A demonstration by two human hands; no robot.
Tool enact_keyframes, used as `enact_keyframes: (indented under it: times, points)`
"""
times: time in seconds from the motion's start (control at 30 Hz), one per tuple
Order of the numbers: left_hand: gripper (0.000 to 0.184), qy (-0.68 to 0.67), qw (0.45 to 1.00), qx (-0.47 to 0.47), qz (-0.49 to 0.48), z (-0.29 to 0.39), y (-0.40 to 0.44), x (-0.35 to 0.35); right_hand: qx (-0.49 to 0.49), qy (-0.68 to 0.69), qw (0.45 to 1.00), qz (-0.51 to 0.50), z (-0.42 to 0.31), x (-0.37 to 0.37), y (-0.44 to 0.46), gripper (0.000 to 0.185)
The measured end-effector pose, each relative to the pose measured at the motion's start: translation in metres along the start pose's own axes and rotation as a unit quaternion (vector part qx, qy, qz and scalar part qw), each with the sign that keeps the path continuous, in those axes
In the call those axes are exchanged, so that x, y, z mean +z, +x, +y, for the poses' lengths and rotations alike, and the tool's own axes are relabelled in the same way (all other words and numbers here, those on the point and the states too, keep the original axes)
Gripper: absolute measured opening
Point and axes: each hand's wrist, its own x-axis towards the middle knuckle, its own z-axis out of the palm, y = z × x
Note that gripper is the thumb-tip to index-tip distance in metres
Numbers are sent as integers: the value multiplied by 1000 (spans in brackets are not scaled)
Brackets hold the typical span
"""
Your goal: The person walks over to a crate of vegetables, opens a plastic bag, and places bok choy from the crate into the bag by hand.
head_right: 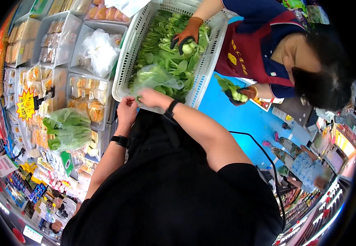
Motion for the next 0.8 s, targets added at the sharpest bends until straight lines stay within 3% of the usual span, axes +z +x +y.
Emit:
enact_keyframes:
  times: [0.03, 0.07, 0.13, 0.3, 0.47, 0.57, 0.67, 0.8]
  points:
    - [20, -7, 1000, -20, 7, 2, 4, -4, -93, 5, 992, 86, 3, -3, -15, 30]
    - [19, -31, 999, -9, 17, -4, 10, -6, -87, 4, 992, 89, -1, -18, -32, 30]
    - [19, -68, 997, -13, 23, 1, 16, -14, 81, 138, 981, 106, -11, -60, -68, 31]
    - [19, -23, 1000, -13, 5, -4, 30, -29, 230, 95, 915, 319, 70, -69, -86, 24]
    - [19, -8, 999, -31, -12, 8, 33, -33, 269, 7, 904, 332, 110, -65, -55, 26]
    - [19, -14, 999, -35, -11, 17, 33, -35, 365, -15, 908, 206, 136, -69, -31, 33]
    - [19, 0, 1000, -23, -14, 8, 34, -39, 397, -54, 890, 217, 157, -71, -14, 34]
    - [18, 27, 998, -44, -40, 9, 22, -43, 447, -15, 875, 188, 160, -76, -7, 54]
